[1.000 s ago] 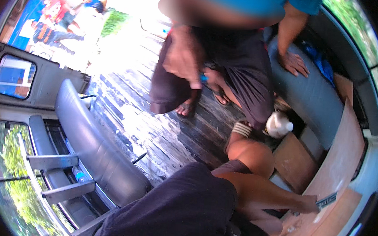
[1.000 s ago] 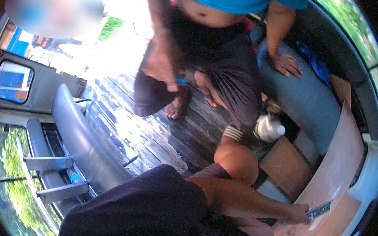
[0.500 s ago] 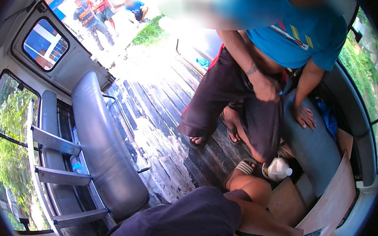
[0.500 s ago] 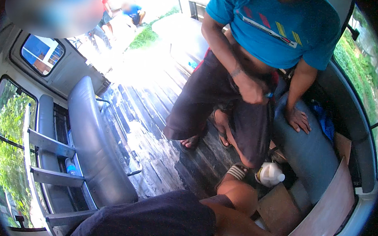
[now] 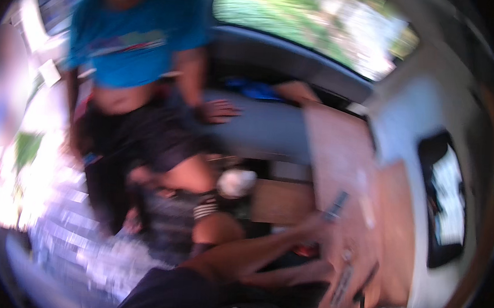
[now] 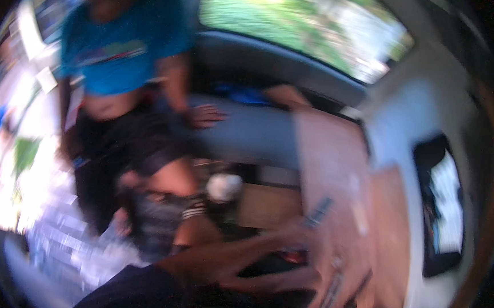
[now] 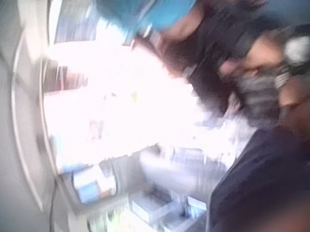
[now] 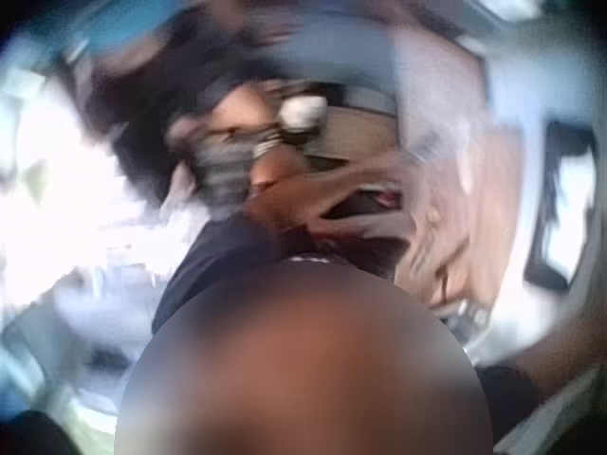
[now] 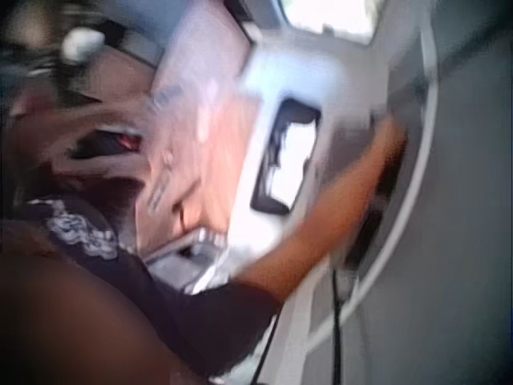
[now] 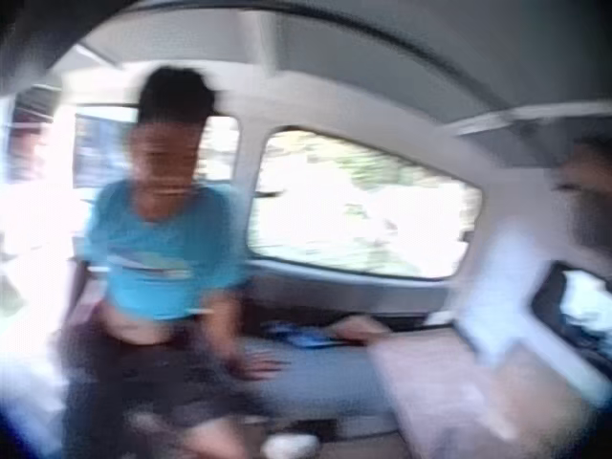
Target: The person installs a plastic vent cover and a light fixture into the ceiling of a van. They align the vent cover, secure it with clips, and then fit a light fixture into the ceiling panel, assisted by another person using a flashlight.
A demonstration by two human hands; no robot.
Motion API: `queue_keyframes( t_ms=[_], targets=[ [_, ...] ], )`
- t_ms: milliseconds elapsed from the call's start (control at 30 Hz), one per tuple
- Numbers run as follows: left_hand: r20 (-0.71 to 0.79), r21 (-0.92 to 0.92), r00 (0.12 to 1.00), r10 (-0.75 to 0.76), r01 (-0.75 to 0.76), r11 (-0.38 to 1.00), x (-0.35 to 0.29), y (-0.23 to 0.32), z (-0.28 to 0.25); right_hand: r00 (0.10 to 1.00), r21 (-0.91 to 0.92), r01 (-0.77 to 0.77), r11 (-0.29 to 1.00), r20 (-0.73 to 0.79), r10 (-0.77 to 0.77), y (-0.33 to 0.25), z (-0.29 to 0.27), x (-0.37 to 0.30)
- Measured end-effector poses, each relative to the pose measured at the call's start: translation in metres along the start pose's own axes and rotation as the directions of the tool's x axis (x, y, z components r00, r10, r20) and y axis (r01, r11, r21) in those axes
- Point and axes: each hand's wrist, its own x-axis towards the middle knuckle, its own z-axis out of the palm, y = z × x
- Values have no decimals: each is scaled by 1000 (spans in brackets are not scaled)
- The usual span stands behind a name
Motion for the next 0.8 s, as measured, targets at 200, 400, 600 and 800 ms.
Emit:
queue_keyframes(
  t_ms=[200, 400, 600, 800],
  targets=[
    [-39, -137, 936, -351, 343, 929, -3, 15, -12, 960, -17, -271, 962, -82, 269, -17, -1, -8],
    [-19, -228, 933, -359, 345, 910, -2, 3, -20, 758, 214, 370, 904, -632, -160, -35, 68, -197],
    [-121, -310, 863, -490, 436, 845, -5, 2, -41, 811, 599, -577, 556, 335, 481, -54, 229, -541],
    [-148, -278, 834, -531, 480, 832, -11, 11, -29, 296, 80, -895, 440, 843, 449, -12, 257, -789]
  ],
)
